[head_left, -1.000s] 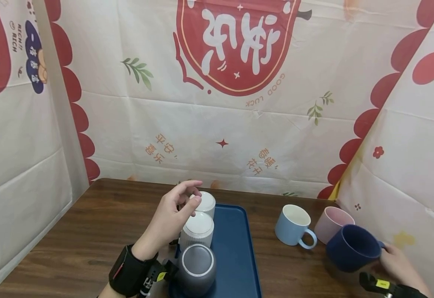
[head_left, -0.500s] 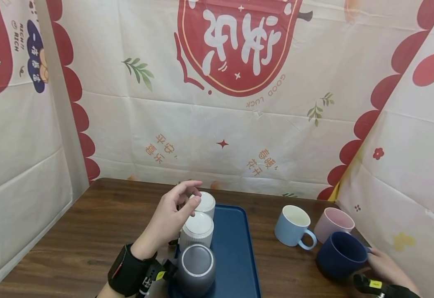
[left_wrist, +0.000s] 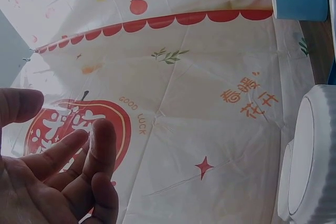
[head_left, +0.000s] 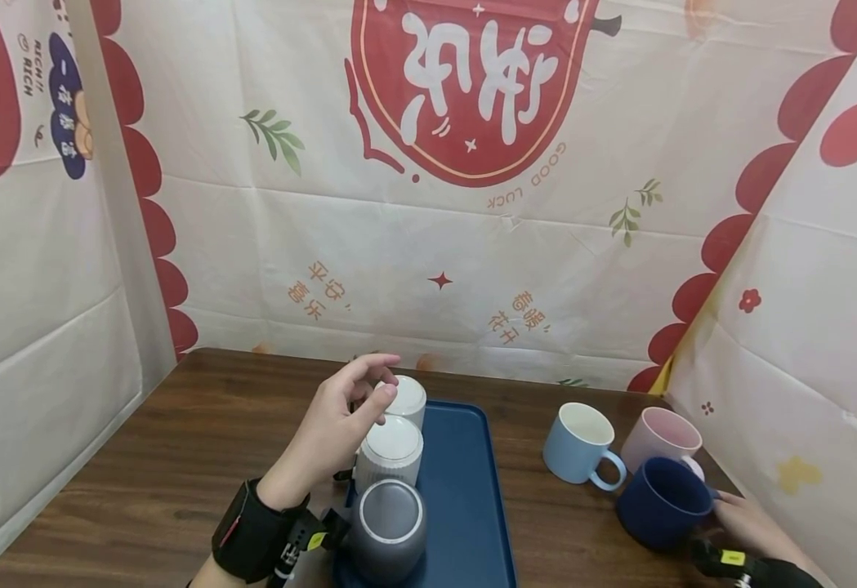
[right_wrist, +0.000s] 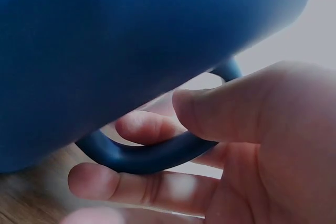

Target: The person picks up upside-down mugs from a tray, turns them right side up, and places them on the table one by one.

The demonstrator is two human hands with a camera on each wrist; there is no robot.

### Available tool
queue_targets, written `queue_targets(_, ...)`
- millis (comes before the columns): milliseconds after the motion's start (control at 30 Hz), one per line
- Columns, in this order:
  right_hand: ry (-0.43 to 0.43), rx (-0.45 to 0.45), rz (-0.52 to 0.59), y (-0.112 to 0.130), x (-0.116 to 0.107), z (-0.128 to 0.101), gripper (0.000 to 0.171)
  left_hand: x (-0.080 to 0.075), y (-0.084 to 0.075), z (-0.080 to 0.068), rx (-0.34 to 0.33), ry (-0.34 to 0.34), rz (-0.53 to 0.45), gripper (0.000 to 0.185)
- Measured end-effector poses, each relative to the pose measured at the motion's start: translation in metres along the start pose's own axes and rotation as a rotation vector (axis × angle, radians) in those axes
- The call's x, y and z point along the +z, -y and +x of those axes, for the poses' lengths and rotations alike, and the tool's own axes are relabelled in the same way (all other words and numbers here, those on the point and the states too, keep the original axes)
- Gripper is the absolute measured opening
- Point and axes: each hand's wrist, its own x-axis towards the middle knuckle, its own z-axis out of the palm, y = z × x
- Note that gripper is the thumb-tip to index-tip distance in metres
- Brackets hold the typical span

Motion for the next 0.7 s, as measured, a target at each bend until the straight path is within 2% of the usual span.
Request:
queue_targets(133, -0.01, -0.002, 0.024, -0.0001, 0.0021, 0.0001, 0.034, -0.0001, -0.0002, 0.0, 0.001, 0.003, 0.001, 0.036)
queue_targets(267, 0.008, -0.027, -0.017, 0.0008, 0.0023, -0.001, 0.033, -0.0003, -0.0002, 0.0001, -0.002, 0.003, 0.004, 0.036)
queue_targets(500, 0.047, -0.013, -0.027, 0.0034, 0.0032, -0.0003, 0.033, -0.0002, 0.0, 0.0001, 0.002, 0.002, 0.007, 0.035)
queue_targets(700, 0.014, 0.018, -0.048, 0.0038, 0.0051, -0.0008, 0.033, 0.0002, 0.0002, -0.0002, 0.005, 0.005, 0.006, 0.035)
